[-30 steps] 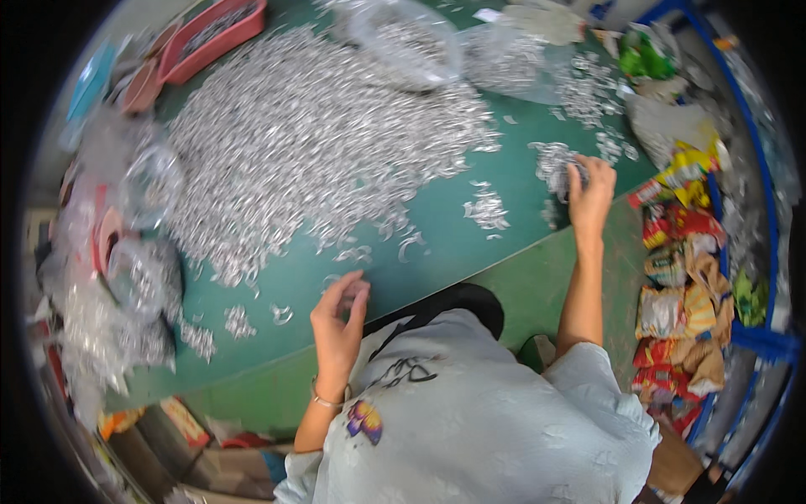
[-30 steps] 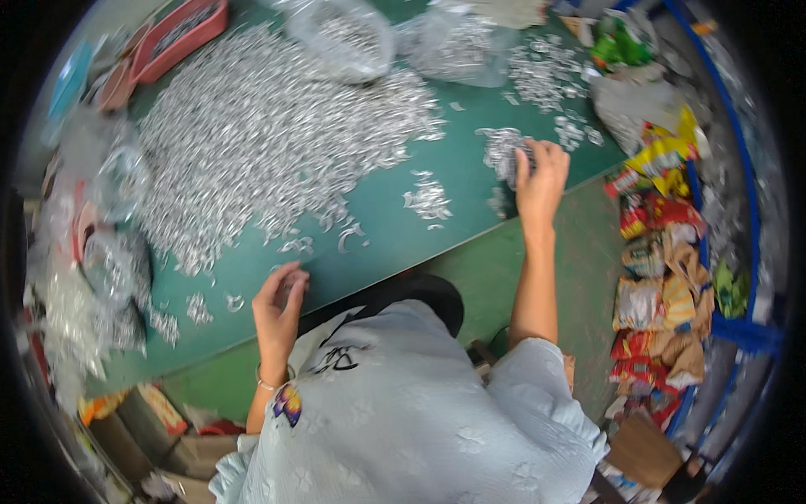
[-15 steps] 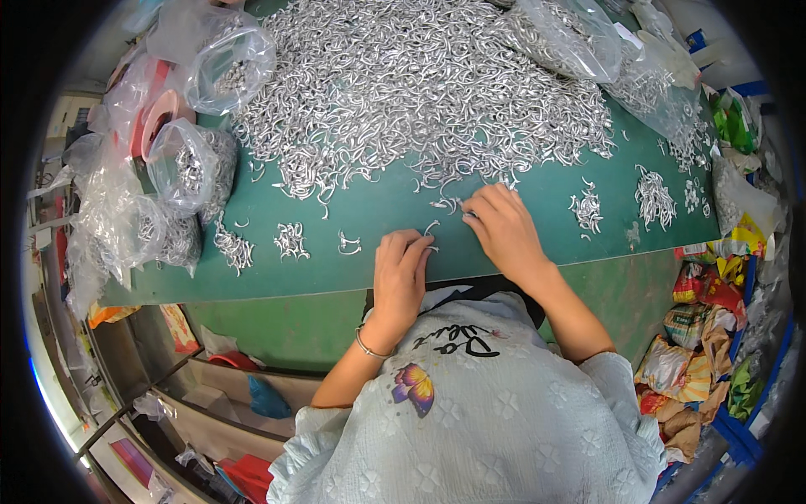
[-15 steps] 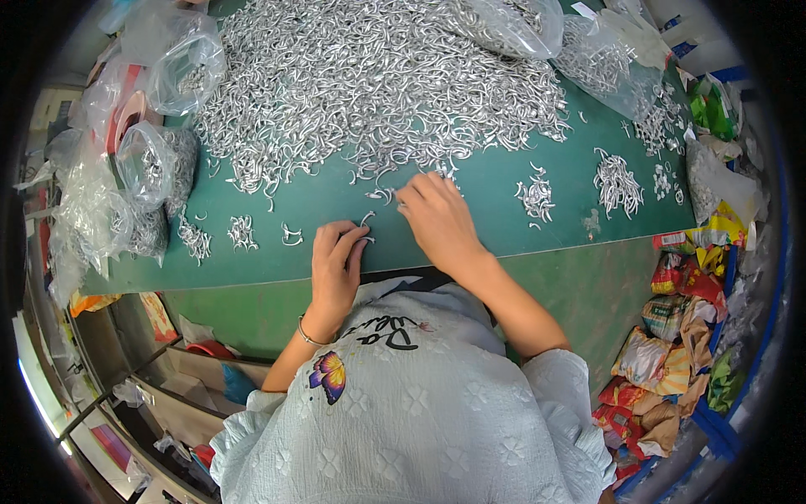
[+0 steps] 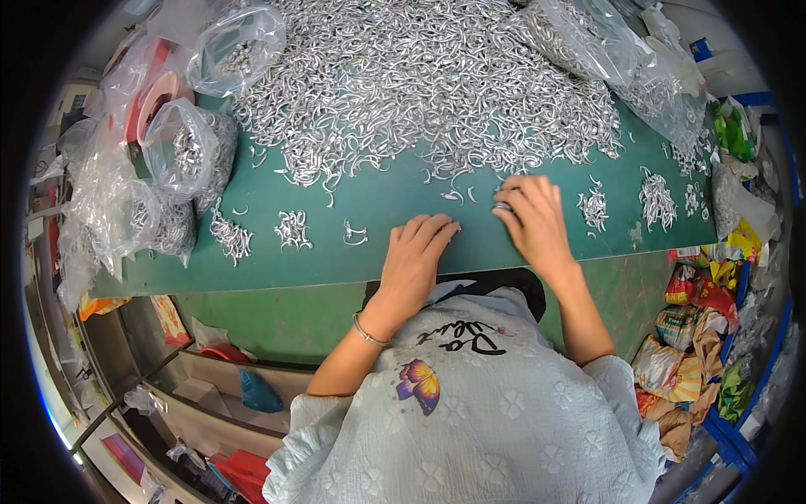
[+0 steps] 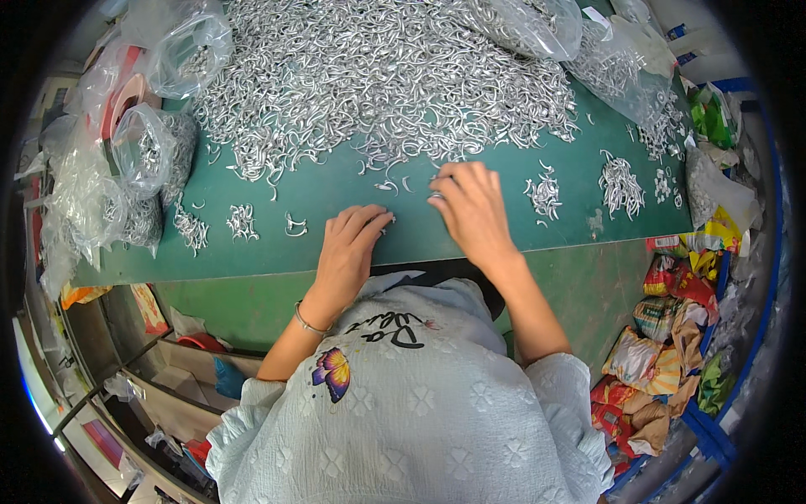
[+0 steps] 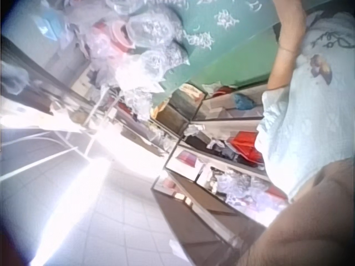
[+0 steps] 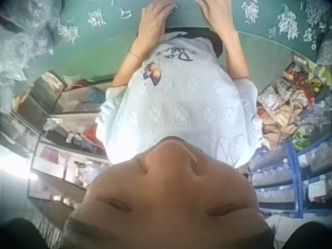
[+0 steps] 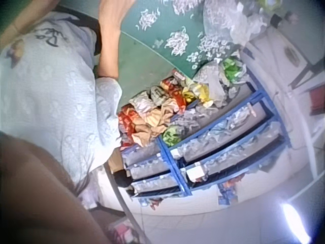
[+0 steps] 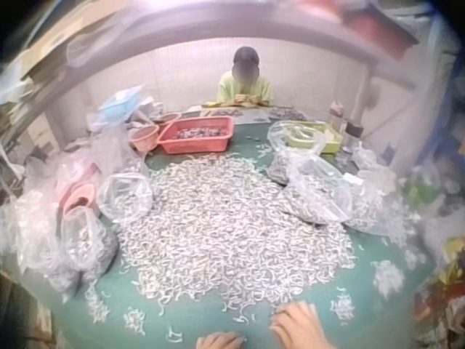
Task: The person picks through a large pile of small silver metal clips on a green table, selecting specific pieces by hand and grouping them together.
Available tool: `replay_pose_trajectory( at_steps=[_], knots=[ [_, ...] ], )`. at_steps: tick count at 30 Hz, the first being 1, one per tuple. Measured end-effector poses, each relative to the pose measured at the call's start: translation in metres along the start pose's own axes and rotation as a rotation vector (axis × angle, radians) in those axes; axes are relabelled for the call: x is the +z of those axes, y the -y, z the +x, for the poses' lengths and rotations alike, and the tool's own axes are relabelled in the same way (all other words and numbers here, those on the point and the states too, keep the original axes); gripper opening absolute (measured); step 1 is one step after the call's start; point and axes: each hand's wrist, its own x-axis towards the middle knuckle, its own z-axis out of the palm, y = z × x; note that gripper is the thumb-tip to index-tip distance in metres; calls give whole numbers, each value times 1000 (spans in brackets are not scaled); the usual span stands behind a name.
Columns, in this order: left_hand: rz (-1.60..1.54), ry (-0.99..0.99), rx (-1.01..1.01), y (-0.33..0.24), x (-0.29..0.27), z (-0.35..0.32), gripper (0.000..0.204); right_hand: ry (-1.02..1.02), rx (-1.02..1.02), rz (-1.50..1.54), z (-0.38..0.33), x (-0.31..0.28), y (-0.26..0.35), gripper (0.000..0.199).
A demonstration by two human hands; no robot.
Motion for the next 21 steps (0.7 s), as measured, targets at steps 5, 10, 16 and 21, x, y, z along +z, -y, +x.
replay_pose_trajectory(
  at_steps=[5,10,16,21],
  knots=[
    [-80,-3,7,6,7,-4,31,-85,-10,58,13,5,8,19],
    [-107,-16,11,3,9,-4,28,-46,-94,-107,41,26,13,17],
    [-123,-45,11,2,10,-7,27,-23,6,-121,33,18,11,15],
    [-136,-3,43,1,12,-4,28,56,48,-198,33,13,10,13]
  ],
)
